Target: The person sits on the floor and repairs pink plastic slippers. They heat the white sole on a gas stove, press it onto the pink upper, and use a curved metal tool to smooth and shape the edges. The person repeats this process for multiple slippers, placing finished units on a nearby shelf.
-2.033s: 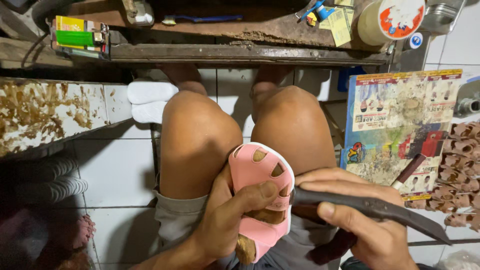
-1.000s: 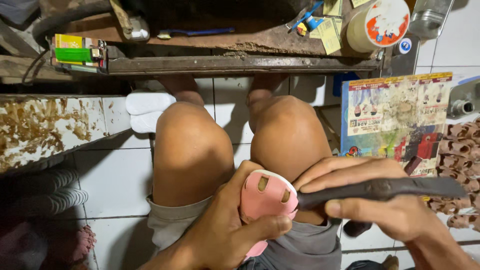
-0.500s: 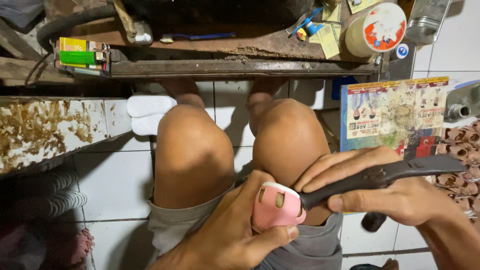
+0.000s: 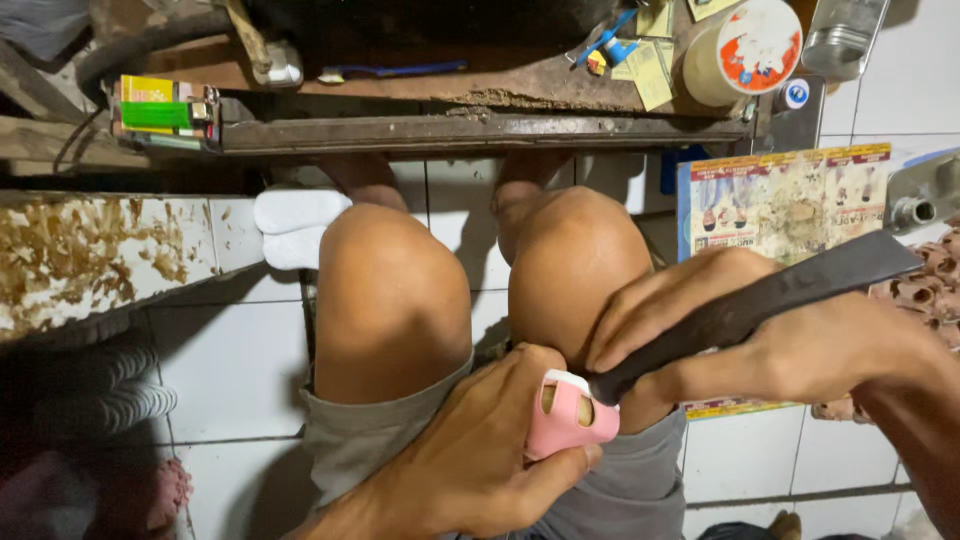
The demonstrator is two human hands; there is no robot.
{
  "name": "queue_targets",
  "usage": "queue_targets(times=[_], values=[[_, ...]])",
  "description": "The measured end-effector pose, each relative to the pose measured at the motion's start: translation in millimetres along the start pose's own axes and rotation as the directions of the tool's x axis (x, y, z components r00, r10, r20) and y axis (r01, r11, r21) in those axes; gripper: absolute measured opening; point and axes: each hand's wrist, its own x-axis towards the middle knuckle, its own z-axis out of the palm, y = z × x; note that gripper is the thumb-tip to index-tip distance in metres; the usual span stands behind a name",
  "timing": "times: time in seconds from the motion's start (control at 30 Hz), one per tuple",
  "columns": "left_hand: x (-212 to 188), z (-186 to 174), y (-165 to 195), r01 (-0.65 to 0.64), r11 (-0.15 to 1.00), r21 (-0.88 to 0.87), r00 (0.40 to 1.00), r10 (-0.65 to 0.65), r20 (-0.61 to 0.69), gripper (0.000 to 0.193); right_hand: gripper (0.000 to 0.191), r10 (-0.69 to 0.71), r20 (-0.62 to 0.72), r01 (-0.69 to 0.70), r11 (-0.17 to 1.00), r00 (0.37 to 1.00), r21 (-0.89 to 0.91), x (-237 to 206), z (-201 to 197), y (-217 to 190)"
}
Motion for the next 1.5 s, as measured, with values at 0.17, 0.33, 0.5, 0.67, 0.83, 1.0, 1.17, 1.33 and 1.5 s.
queue_targets(times=[0.17,0.33,0.5,0.67,0.83,1.0,1.17,1.33,1.5], values=[[-13.4,10.3,1.4,0.074,0.996,0.054,0.997,-0.076,0.023,0.043,0.026,0.143,0.151,-0.125,0.984,0.978,-0.126,-1.5,7.3,-11.4],[-31.3,1.8,59.4,0.220,0.967,-0.131,0.971,-0.230,-0.061,0.049,0.033,0.135,-0.189,-0.057,0.927,0.973,0.371,-38.7,24.0,-4.6],[-50.0,-43.7,88.9,0.027,0.595,-0.803,0.937,-0.294,-0.186,0.105,0.046,0.224,-0.563,0.272,0.699,0.796,0.662,-74.5,105.3,30.1],[-49.3,2.8,56.1,-0.329,0.563,-0.758,0.860,-0.153,-0.487,0.100,0.051,0.263,-0.737,0.481,0.614,0.623,0.625,-68.8,188.9,25.2],[-11.4,62.2,38.5,-0.511,0.503,-0.697,0.597,-0.375,-0.709,0.056,0.049,0.108,-0.936,0.535,0.796,0.334,0.283,-41.5,231.0,7.6],[7.6,70.3,44.2,-0.444,0.578,-0.685,0.517,-0.459,-0.722,0.052,0.049,0.107,-0.967,0.413,0.889,0.231,0.197,-31.5,231.5,-1.2],[19.0,71.1,35.6,-0.451,0.633,-0.629,0.508,-0.397,-0.764,0.056,0.046,0.116,-0.974,0.329,0.927,0.196,0.177,-29.0,221.9,-3.3],[26.3,71.2,9.1,-0.490,0.762,-0.423,0.494,-0.158,-0.855,0.061,0.035,0.011,-0.983,-0.033,0.999,0.185,0.005,-20.0,211.0,-8.3],[26.5,63.9,-2.0,-0.394,0.904,-0.165,0.517,0.069,-0.853,0.072,0.030,0.092,-0.937,-0.166,0.985,0.337,0.037,-25.7,187.2,-13.8]])
